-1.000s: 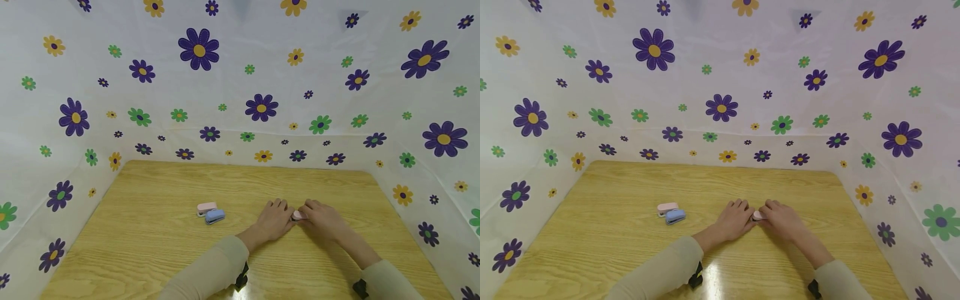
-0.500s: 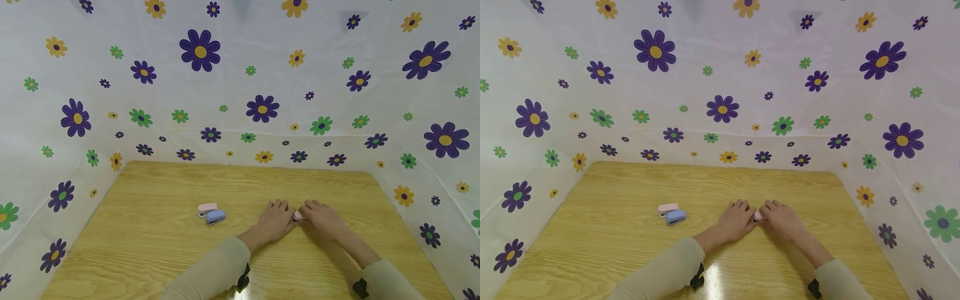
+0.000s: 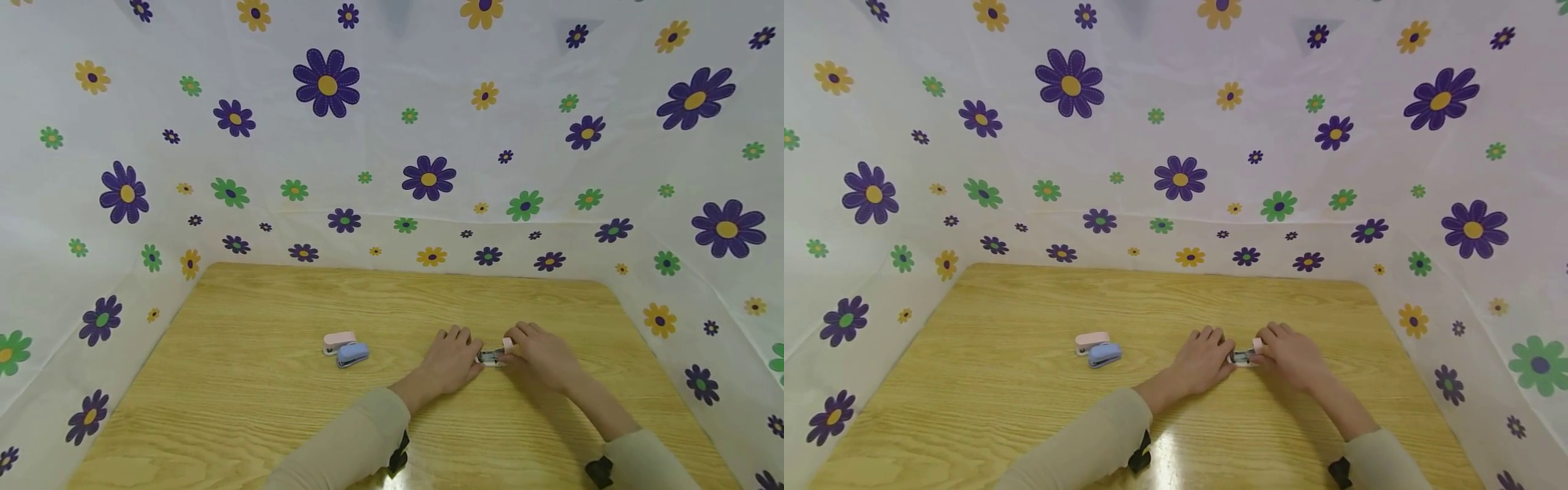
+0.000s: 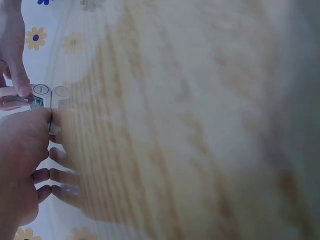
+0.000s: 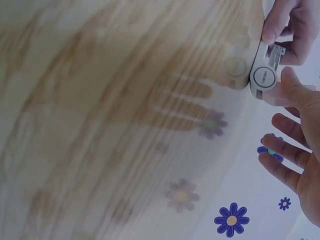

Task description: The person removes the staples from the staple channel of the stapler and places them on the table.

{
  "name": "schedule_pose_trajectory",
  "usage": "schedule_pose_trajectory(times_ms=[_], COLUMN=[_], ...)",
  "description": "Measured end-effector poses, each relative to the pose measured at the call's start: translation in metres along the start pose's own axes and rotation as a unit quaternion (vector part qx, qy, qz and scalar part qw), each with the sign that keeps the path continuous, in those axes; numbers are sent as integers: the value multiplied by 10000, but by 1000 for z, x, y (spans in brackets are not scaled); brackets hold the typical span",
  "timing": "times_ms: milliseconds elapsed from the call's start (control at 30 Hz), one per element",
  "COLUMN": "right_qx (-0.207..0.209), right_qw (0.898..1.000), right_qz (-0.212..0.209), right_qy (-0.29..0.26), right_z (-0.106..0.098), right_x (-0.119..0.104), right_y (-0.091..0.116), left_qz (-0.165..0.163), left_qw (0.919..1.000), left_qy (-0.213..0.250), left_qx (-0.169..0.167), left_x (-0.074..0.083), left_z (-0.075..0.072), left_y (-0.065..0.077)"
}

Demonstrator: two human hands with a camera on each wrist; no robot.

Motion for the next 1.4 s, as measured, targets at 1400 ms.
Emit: schedule_pose_trajectory(times_ms=[1400], right_qx=[-790], right_qw=[9882], right_qz=[1280], right_qy=[-285], right_z=[0], right_x=[26], right_y=[16], left_qz=[4], left_qw=[10000], left_qy=[11], left_qx=[-60], left_x=[0], left_z=[-3], left_y=[3])
Point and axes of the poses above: each hand's wrist, its own y-axis away from the middle knuckle, its own z-axis out of the palm, x = y × z, the point moved 4 cm from there along -y, towards the middle knuckle, and after that the axes turned 9 degrees about x, right-handed, at the moved point
